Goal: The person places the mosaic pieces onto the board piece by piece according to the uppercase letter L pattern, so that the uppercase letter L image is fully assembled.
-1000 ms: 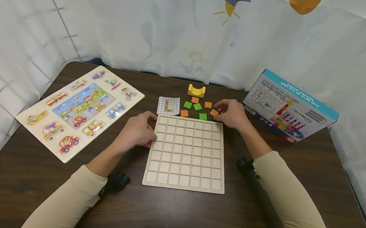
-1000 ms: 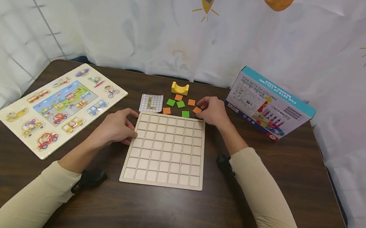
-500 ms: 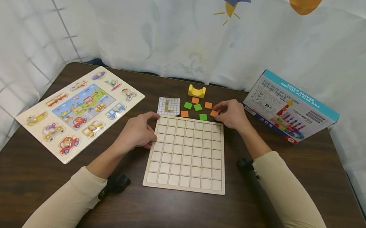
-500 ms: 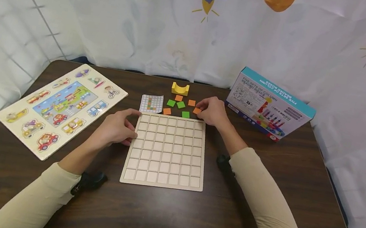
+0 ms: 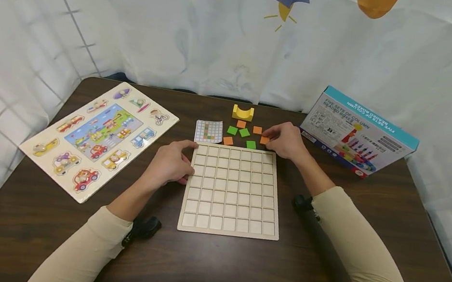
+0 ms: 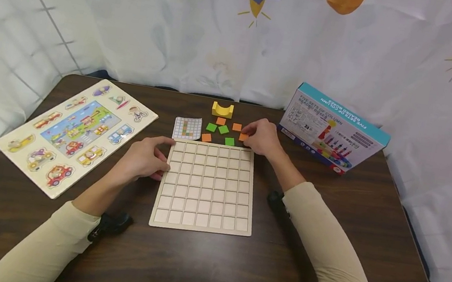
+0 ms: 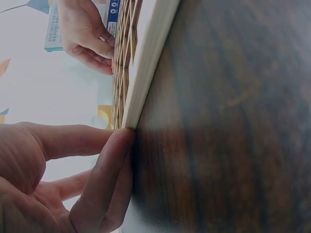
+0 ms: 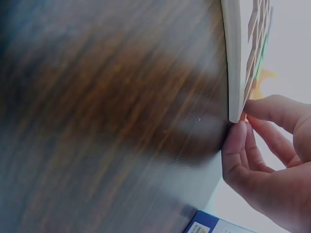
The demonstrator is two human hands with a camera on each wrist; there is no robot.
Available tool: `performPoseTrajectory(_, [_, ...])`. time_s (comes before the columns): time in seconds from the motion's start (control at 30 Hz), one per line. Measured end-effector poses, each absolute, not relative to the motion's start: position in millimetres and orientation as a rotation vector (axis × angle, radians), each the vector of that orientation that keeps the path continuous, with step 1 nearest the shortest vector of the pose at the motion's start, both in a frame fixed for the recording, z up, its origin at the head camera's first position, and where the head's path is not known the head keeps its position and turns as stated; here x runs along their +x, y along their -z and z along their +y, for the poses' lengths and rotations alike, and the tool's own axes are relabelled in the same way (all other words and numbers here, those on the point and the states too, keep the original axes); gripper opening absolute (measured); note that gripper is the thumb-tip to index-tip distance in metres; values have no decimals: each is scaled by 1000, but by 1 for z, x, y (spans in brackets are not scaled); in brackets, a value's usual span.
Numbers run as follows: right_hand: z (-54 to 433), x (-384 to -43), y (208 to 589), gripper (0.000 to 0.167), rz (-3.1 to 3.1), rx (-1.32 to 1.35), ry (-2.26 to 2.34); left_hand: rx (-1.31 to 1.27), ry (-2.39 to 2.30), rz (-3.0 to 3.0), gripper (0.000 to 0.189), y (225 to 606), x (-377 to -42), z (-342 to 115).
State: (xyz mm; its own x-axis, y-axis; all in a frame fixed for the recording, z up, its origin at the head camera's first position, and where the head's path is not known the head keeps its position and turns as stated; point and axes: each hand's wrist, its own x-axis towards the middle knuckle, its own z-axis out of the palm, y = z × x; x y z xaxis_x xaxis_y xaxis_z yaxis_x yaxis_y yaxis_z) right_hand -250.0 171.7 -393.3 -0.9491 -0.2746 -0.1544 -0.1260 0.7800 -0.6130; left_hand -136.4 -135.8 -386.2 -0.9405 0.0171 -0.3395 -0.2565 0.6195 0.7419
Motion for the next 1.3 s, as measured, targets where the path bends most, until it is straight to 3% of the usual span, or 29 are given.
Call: performPoseTrajectory(1.3, [161, -226, 385, 27, 2612, -398, 1200, -190, -1226, 2553, 71, 388, -137, -136])
